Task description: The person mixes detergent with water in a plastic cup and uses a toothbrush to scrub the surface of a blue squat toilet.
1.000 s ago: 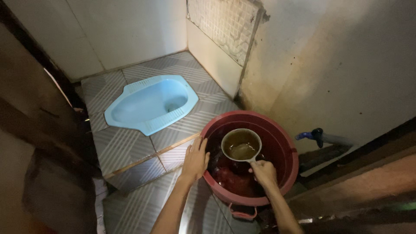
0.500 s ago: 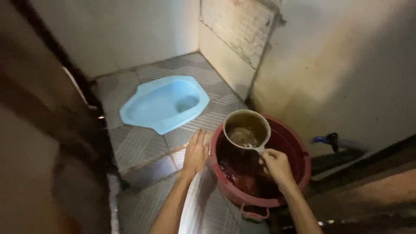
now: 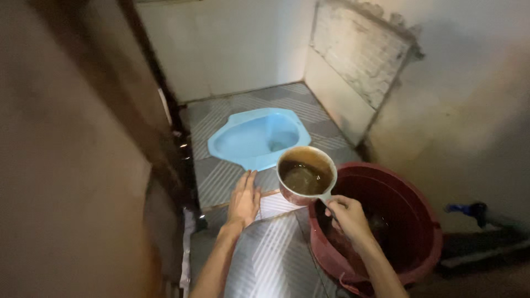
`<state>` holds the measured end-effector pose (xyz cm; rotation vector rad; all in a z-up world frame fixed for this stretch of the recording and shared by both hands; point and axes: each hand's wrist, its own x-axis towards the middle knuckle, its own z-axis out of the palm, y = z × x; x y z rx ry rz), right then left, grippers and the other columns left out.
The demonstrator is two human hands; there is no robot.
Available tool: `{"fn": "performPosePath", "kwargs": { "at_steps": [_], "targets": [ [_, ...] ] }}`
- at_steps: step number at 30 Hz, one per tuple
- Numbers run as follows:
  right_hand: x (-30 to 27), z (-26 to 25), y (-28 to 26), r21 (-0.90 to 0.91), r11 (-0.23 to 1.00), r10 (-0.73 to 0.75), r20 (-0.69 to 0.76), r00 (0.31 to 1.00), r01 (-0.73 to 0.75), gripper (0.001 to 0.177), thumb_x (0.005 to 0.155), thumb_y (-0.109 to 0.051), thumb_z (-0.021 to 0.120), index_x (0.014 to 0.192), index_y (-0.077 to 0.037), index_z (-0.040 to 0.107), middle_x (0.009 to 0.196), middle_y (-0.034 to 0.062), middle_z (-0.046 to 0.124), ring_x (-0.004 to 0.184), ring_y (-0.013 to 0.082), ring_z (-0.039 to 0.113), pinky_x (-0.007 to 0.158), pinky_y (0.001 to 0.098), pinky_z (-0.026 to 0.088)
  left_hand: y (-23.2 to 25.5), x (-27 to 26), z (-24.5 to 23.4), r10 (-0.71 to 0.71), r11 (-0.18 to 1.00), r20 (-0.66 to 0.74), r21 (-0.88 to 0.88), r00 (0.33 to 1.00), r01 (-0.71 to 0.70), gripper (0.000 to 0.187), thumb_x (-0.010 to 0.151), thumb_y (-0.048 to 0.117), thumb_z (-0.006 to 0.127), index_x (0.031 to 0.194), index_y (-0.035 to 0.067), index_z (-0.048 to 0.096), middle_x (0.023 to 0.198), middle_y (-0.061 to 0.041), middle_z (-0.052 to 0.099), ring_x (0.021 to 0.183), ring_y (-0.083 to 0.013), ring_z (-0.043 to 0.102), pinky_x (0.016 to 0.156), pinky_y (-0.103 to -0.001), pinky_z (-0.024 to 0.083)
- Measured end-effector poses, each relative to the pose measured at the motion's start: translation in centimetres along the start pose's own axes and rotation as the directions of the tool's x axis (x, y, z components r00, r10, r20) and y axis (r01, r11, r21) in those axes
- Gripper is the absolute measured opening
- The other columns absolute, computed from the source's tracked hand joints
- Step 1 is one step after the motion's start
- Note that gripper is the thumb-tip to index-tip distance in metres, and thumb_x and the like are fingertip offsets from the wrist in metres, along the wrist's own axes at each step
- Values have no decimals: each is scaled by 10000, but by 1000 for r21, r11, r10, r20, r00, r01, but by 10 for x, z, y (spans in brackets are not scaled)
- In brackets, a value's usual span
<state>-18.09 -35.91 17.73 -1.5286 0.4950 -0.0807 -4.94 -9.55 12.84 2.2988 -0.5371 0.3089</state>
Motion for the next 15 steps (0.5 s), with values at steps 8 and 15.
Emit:
{"fn": "performPosePath", "kwargs": {
  "at_steps": [8, 15],
  "targets": [
    [6, 8, 52, 52, 995, -97, 219, 971, 87, 207, 937, -94, 556, 973, 66, 684, 740, 68, 621, 429, 72, 398, 381, 253, 279, -23, -74, -7, -142, 986, -53, 79, 988, 146, 523, 975, 208, 553, 1462, 39, 461, 1528, -223, 450, 1385, -413, 442, 1139, -474, 371],
    [-21, 13, 70, -45, 999, -3, 290, 957, 17, 206, 921, -129, 617, 977, 58, 684, 730, 74, 619, 421, 78, 372, 390, 254, 268, -24, -149, -2, -207, 968, -140, 114, 968, 224, 532, 969, 218, 572, 1457, 30, 477, 1497, -222, 480, 1363, -406, 471, 1115, -485, 393]
  ]
}}
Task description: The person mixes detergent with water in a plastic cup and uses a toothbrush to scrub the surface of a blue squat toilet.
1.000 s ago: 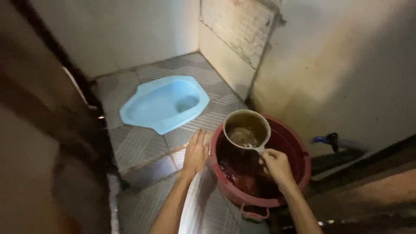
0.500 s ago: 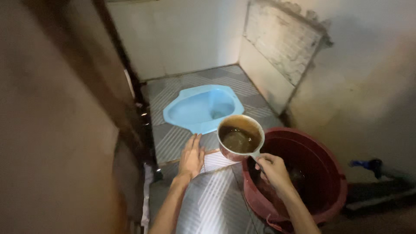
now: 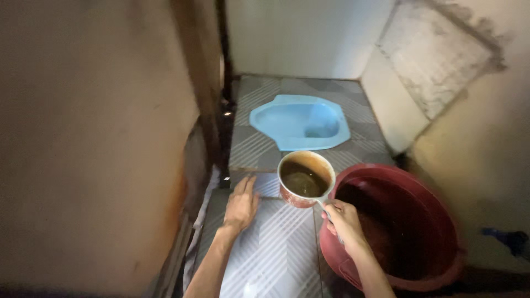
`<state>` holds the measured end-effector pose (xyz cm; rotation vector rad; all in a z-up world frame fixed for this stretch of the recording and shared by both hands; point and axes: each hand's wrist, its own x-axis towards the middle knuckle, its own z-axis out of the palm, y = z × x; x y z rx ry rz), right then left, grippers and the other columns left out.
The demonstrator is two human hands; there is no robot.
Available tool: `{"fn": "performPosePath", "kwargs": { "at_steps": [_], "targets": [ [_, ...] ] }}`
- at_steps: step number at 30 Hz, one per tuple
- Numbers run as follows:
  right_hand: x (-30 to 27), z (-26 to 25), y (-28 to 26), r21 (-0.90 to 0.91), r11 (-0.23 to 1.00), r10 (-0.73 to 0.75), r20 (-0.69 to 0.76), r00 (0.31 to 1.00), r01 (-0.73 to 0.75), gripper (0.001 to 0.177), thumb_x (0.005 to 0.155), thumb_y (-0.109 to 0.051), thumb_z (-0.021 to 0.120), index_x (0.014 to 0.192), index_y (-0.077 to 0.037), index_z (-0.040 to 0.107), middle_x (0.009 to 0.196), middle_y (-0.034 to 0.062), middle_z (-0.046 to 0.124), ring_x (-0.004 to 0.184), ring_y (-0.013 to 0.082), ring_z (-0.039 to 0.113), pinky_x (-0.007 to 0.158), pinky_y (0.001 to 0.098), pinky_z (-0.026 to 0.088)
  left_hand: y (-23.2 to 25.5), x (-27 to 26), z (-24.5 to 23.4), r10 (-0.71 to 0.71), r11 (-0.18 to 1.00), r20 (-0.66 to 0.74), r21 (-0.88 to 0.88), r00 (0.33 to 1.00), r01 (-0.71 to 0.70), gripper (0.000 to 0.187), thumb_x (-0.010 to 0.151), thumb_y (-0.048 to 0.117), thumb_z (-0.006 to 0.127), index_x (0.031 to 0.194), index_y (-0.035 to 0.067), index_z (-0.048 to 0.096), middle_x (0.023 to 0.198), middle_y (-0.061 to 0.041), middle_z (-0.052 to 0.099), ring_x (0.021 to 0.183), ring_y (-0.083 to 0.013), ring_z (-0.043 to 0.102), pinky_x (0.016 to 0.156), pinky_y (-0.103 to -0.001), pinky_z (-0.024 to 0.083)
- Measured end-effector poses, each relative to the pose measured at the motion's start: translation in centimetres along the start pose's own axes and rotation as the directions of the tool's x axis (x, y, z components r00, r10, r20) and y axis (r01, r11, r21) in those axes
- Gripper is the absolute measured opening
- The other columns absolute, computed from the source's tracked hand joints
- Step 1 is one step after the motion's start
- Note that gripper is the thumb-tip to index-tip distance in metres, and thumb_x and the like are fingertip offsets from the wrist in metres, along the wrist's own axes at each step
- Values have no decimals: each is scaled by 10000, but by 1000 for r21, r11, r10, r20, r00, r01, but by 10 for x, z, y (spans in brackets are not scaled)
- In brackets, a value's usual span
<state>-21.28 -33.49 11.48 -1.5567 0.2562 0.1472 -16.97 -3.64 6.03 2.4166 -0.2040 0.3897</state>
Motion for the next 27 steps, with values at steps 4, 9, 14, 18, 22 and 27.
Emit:
{"fn": "performPosePath", "kwargs": {
  "at_steps": [4, 9, 14, 18, 22, 27],
  "targets": [
    [-2, 11, 12, -63, 998, -18, 42, 999, 20, 217, 924, -159, 638, 922, 56, 673, 720, 62, 602, 413, 87, 397, 382, 268, 295, -6, -31, -17, -30, 1000, -67, 2, 997, 30, 536, 945, 208, 592, 1441, 30, 497, 1492, -215, 496, 1357, -402, 476, 1114, -481, 403],
    [-3, 11, 28, -88, 996, -11, 96, 995, 19, 233, 929, -202, 661, 858, 20, 649, 717, 47, 608, 410, 84, 404, 382, 267, 294, -1, -56, -29, -82, 996, -103, 20, 991, 84, 551, 924, 195, 607, 1432, 18, 491, 1494, -210, 495, 1373, -389, 471, 1108, -478, 401],
    [-18, 16, 29, -125, 992, 13, 133, 991, 4, 218, 929, -205, 652, 842, -6, 651, 674, 29, 570, 410, 77, 384, 373, 269, 264, 9, -85, -46, -131, 990, -111, 42, 985, 137, 536, 931, 185, 598, 1431, 33, 483, 1500, -199, 490, 1381, -389, 454, 1114, -482, 388],
    [-36, 25, 25, -174, 985, 18, 142, 990, 7, 222, 928, -211, 663, 842, -10, 630, 662, 15, 553, 413, 80, 387, 370, 276, 259, 12, -110, -62, -150, 984, -110, 77, 983, 159, 524, 941, 190, 593, 1426, 33, 474, 1497, -202, 477, 1378, -391, 446, 1103, -491, 383],
    [-62, 36, 30, -145, 989, -11, 142, 990, 32, 201, 929, -221, 678, 887, -25, 667, 700, 13, 594, 459, 52, 408, 410, 240, 277, 8, -140, -77, -139, 983, -119, 102, 983, 151, 520, 952, 192, 582, 1435, 36, 469, 1505, -205, 474, 1387, -394, 447, 1121, -475, 391],
    [-99, 44, 45, -142, 987, -49, 194, 980, 78, 277, 949, -243, 670, 927, 33, 659, 725, 35, 621, 436, 78, 400, 402, 260, 265, 2, -179, -97, -184, 974, -83, 122, 979, 193, 536, 963, 191, 579, 1462, 53, 440, 1524, -193, 464, 1387, -390, 448, 1114, -488, 377]
  ]
}}
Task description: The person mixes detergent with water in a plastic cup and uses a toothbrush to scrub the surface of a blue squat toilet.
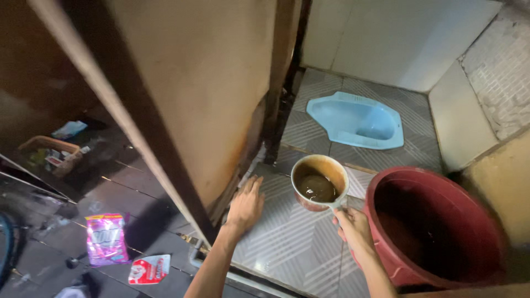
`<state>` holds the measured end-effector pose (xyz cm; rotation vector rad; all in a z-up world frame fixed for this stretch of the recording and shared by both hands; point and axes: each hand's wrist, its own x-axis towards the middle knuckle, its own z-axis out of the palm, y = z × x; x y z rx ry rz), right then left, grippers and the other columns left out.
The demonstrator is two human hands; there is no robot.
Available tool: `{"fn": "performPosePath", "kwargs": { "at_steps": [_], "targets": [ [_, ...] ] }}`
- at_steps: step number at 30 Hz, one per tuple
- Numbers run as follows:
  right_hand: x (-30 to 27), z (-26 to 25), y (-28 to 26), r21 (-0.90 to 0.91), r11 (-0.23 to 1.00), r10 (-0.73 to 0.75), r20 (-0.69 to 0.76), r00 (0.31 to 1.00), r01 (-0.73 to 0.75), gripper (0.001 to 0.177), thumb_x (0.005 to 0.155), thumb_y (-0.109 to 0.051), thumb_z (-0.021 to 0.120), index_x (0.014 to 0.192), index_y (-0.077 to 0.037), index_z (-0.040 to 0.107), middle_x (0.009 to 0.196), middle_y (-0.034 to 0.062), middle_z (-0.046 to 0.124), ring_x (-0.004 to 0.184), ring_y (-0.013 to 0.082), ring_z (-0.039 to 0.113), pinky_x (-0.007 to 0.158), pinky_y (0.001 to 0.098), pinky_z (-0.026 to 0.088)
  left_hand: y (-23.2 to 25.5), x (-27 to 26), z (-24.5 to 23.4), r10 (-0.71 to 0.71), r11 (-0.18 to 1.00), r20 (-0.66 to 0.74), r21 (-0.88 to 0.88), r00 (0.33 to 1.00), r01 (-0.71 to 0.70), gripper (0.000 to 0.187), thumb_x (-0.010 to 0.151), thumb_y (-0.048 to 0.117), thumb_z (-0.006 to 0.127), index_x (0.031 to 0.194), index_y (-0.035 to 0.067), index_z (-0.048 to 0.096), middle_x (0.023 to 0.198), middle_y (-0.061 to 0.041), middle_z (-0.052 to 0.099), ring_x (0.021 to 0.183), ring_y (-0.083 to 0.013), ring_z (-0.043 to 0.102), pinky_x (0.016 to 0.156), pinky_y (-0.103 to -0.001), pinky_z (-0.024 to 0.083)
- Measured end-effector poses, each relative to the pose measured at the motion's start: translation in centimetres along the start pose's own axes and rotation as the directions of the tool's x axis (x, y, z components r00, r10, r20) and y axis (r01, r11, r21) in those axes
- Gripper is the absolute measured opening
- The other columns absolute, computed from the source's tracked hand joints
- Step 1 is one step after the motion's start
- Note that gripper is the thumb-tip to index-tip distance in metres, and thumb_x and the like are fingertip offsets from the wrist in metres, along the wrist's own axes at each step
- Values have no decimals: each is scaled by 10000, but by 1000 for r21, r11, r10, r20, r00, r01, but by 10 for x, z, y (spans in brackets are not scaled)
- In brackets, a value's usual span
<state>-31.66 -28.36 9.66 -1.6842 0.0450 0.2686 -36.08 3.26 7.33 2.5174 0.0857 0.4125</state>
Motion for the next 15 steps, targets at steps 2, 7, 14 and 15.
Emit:
{"fn": "performPosePath", "kwargs": {
  "at_steps": [2, 7, 14, 15],
  "targets": [
    [-15, 7, 1, -31, 999, 11, -10, 1000, -11, 258, 926, -222, 667, 950, 34, 681, 715, 39, 618, 425, 87, 405, 393, 273, 273, -5, -14, -11, 29, 1000, -14, 8, 999, -29, 544, 943, 195, 602, 1444, 54, 445, 1498, -197, 477, 1365, -392, 469, 1100, -488, 389],
    [-57, 32, 12, -75, 997, 30, -37, 999, -33, 258, 918, -229, 647, 962, 20, 697, 698, 45, 608, 407, 97, 402, 385, 277, 280, -24, -52, -35, 70, 993, -22, -89, 997, -72, 546, 911, 164, 620, 1420, 58, 453, 1448, -193, 520, 1276, -417, 532, 1030, -481, 463],
    [-100, 72, 36, -104, 992, 62, -45, 997, -66, 234, 919, -228, 629, 868, 0, 644, 690, 66, 600, 404, 115, 403, 385, 292, 287, -50, -104, -67, 70, 989, -11, -130, 997, -71, 516, 895, 110, 603, 1400, 88, 499, 1288, -195, 601, 1158, -426, 605, 971, -494, 498],
    [-107, 78, 41, -104, 992, 61, -44, 997, -65, 230, 915, -224, 622, 849, -5, 639, 686, 68, 599, 399, 122, 400, 382, 297, 288, -54, -113, -73, 58, 988, -3, -141, 998, -58, 501, 904, 117, 603, 1396, 96, 512, 1254, -190, 617, 1137, -425, 616, 957, -499, 502]
  ]
}}
